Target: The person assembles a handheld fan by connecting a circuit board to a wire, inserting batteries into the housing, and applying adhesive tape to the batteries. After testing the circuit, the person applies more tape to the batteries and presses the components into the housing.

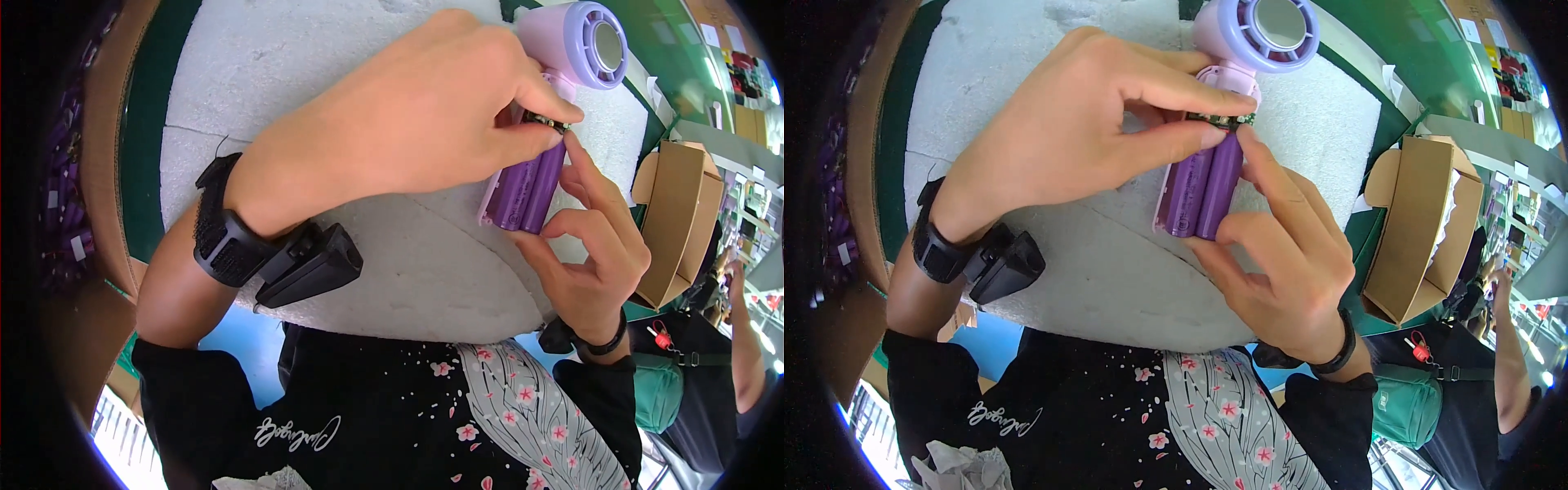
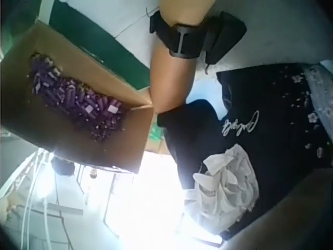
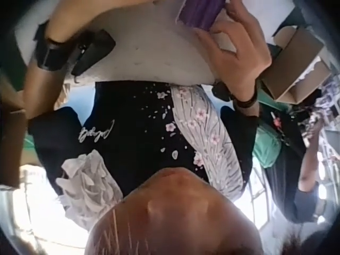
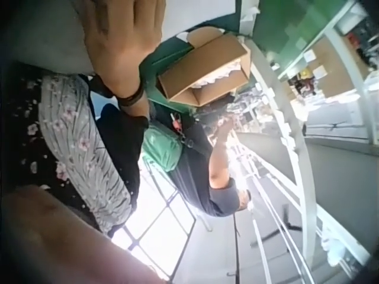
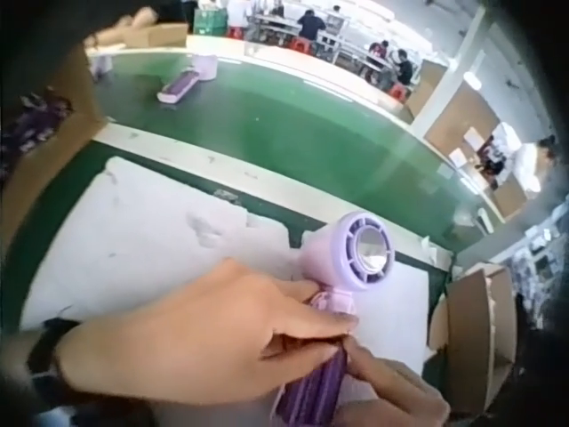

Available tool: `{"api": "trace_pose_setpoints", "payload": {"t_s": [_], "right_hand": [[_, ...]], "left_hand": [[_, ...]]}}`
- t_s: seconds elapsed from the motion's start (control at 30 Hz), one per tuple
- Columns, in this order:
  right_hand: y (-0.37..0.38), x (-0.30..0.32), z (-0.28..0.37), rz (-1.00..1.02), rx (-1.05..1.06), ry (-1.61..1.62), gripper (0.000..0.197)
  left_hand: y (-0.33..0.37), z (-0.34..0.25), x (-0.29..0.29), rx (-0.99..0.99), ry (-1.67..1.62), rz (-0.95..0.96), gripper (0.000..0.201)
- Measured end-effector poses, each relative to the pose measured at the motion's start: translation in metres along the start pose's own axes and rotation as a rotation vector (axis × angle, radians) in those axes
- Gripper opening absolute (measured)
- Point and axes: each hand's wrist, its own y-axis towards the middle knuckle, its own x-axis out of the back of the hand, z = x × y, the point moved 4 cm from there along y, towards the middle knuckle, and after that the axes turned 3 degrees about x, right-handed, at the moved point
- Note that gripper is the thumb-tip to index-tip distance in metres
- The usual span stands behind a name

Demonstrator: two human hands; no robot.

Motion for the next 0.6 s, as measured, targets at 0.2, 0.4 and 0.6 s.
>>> {"api": "trace_pose_setpoints", "payload": {"t_s": [0.2,0.4,0.6], "right_hand": [[0.001,0.0,-0.011,-0.037,-0.031,0.103,0.041],[0.002,-0.001,-0.02,-0.037,-0.074,0.177,0.052],[0.011,-0.002,-0.015,0.0,-0.09,0.084,0.052]], "left_hand": [[0.004,0.001,-0.003,0.145,-0.161,0.047,0.039],[0.021,-0.007,0.014,0.157,-0.08,0.238,0.041],[0.014,-0.009,0.008,0.238,-0.119,0.217,0.043]]}}
